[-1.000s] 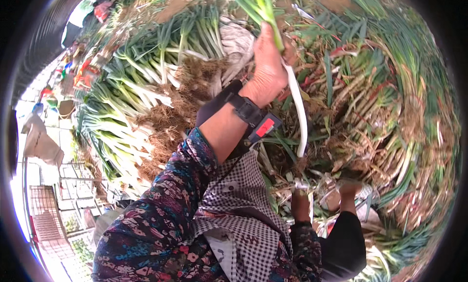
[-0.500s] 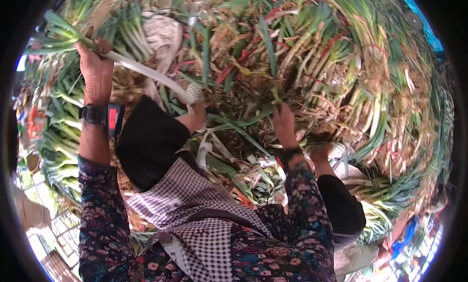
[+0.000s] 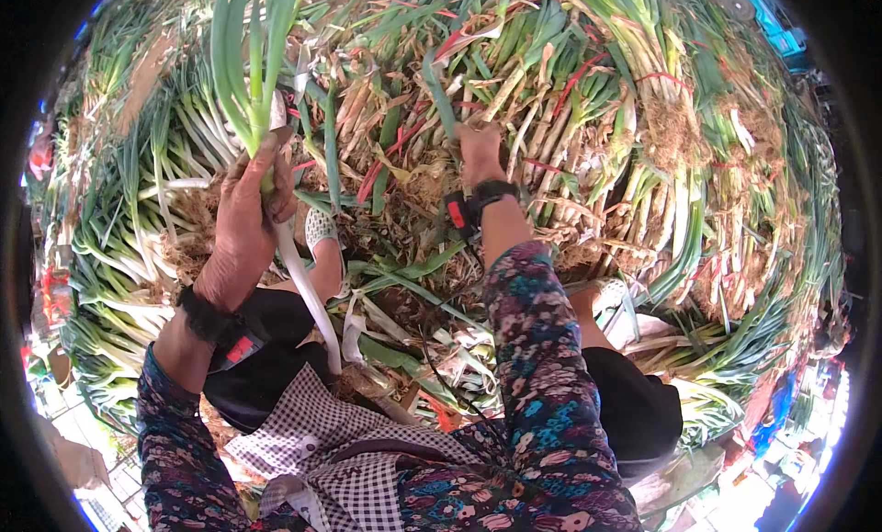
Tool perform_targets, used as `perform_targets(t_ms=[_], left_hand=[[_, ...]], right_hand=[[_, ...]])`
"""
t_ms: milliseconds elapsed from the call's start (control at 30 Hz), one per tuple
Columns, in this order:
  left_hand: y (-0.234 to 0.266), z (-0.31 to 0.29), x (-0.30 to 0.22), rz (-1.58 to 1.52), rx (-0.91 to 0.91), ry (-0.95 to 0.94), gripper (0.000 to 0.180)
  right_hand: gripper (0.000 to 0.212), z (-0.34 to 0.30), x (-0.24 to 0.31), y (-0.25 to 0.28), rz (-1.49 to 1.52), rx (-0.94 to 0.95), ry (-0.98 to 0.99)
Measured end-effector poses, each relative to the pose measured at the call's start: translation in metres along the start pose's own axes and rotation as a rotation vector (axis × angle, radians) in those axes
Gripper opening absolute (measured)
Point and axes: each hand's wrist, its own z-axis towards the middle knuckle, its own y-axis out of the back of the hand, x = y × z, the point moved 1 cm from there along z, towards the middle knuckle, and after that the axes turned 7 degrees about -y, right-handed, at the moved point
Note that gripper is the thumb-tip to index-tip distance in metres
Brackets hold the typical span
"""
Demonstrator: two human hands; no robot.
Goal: The person cleans leeks by hand, peeling away the outer layers and pulling off the roots one at a time. After cleaning several, they gather a bunch of leeks and tie them together with a red string.
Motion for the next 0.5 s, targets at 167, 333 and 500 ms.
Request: perform_targets(t_ms=[167, 333, 500], left_hand=[[-0.031, -0.034, -0.002, 0.300, -0.001, -0.313, 0.040], [-0.048, -0.049, 0.017, -0.010, -0.184, -0.253, 0.034], [-0.056, -0.055, 0.027, -0.095, -0.014, -0.120, 0.025]], right_hand=[[0.038, 0.017, -0.061, 0.046, -0.665, -0.521, 0.224], [0.067, 0.001, -0.059, 0.030, 0.071, 0.013, -0.296], [0.062, -0.019, 0.003, 0.024, -0.120, -0.039, -0.167]])
